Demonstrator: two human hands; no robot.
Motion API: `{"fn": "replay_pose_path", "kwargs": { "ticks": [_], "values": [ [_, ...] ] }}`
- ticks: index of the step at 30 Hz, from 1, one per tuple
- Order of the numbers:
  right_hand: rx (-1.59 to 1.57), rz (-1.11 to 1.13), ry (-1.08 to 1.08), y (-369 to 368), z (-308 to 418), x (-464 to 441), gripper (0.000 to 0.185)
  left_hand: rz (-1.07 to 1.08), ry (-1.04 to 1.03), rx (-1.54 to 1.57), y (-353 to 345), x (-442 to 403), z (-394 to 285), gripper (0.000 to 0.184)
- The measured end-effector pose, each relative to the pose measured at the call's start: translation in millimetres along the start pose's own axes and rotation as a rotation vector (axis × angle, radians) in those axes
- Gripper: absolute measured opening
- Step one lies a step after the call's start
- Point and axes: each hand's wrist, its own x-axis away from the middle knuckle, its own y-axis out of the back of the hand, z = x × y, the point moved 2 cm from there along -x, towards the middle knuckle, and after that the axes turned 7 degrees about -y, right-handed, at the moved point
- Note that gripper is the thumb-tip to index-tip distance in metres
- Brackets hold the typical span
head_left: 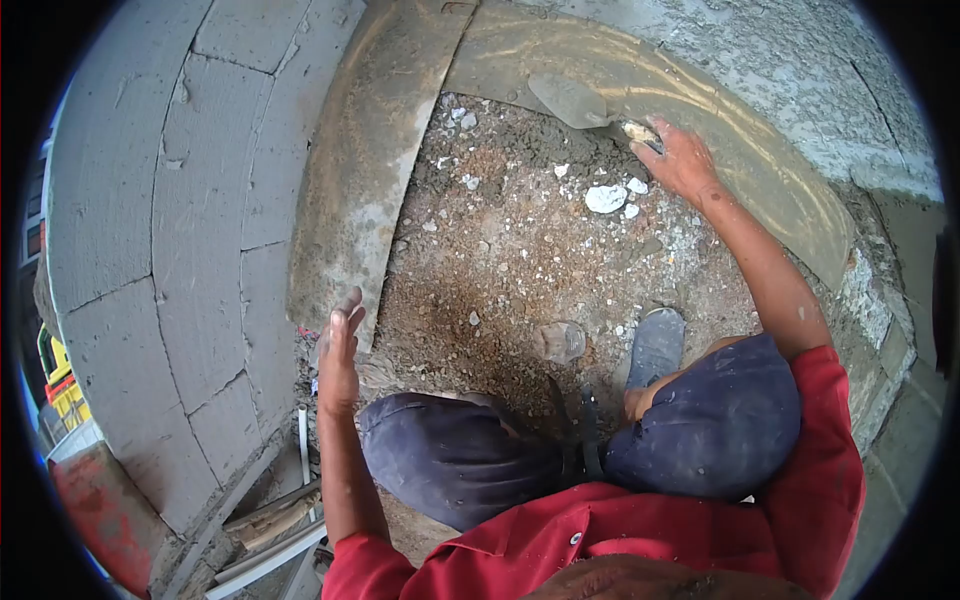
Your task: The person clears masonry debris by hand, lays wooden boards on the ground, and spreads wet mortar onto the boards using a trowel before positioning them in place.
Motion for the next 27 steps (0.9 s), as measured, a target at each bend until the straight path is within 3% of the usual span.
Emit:
{"fn": "replay_pose_path", "kwargs": {
  "ticks": [2, 4, 6, 7, 8, 9, 13, 14, 16, 19, 22, 25, 26, 27],
  "values": [
    [0.085, 0.009, -0.009, 10.5, 11.5, -24.3, 0.056, 0.120, -0.050, 0.079, 3.6, 50.2, -37.7, 0.089],
    [0.089, -0.004, 0.068, -1.4, 17.8, -43.2, 0.054, 0.160, -0.147, -0.117, 1.1, 91.5, -66.6, 0.094],
    [0.065, 0.019, 0.193, -21.4, 27.3, -47.1, 0.051, 0.158, -0.194, -0.478, -26.4, 125.0, -101.3, 0.084],
    [0.042, 0.048, 0.277, -27.3, 35.6, -45.2, 0.049, 0.241, -0.310, -0.763, -34.8, 138.4, -100.3, 0.067],
    [0.068, 0.054, 0.388, -20.3, 50.1, -30.4, 0.041, 0.275, -0.438, -1.146, -58.2, 148.1, -111.5, 0.068],
    [0.083, 0.107, 0.410, -13.4, 64.3, -11.5, 0.056, 0.290, -0.395, -1.151, -55.2, 149.3, -111.2, 0.051],
    [-0.280, -0.118, 0.713, -29.6, 67.4, 47.8, 0.057, 0.079, -0.619, -1.097, -60.8, 148.7, -99.3, 0.034],
    [-0.274, -0.060, 0.674, -43.6, 52.2, 56.5, 0.052, 0.101, -0.691, -1.115, -63.6, 146.1, -104.5, 0.034],
    [-0.289, 0.068, 0.615, -77.1, 22.6, 78.5, 0.044, 0.187, -0.624, -1.137, -70.4, 148.8, -120.2, 0.034],
    [0.071, 0.606, 0.187, -80.1, -6.6, 102.5, 0.039, 0.322, -0.505, -1.092, -72.7, 158.4, -145.0, 0.032],
    [-0.054, 0.423, 0.190, -32.4, 15.1, 126.9, 0.046, 0.492, -0.344, -0.948, -69.5, 174.0, -164.2, 0.033],
    [-0.280, 0.461, 0.167, 63.6, 50.6, 141.9, 0.043, 0.596, -0.443, -0.804, -61.8, 202.0, -153.2, 0.048],
    [-0.332, 0.445, 0.175, 85.9, 58.4, 146.4, 0.042, 0.605, -0.486, -0.764, -74.4, 210.1, -168.4, 0.034],
    [-0.387, 0.425, 0.187, 108.0, 64.4, 153.1, 0.041, 0.660, -0.373, -0.786, -73.6, 217.9, -172.6, 0.038]
  ]
}}
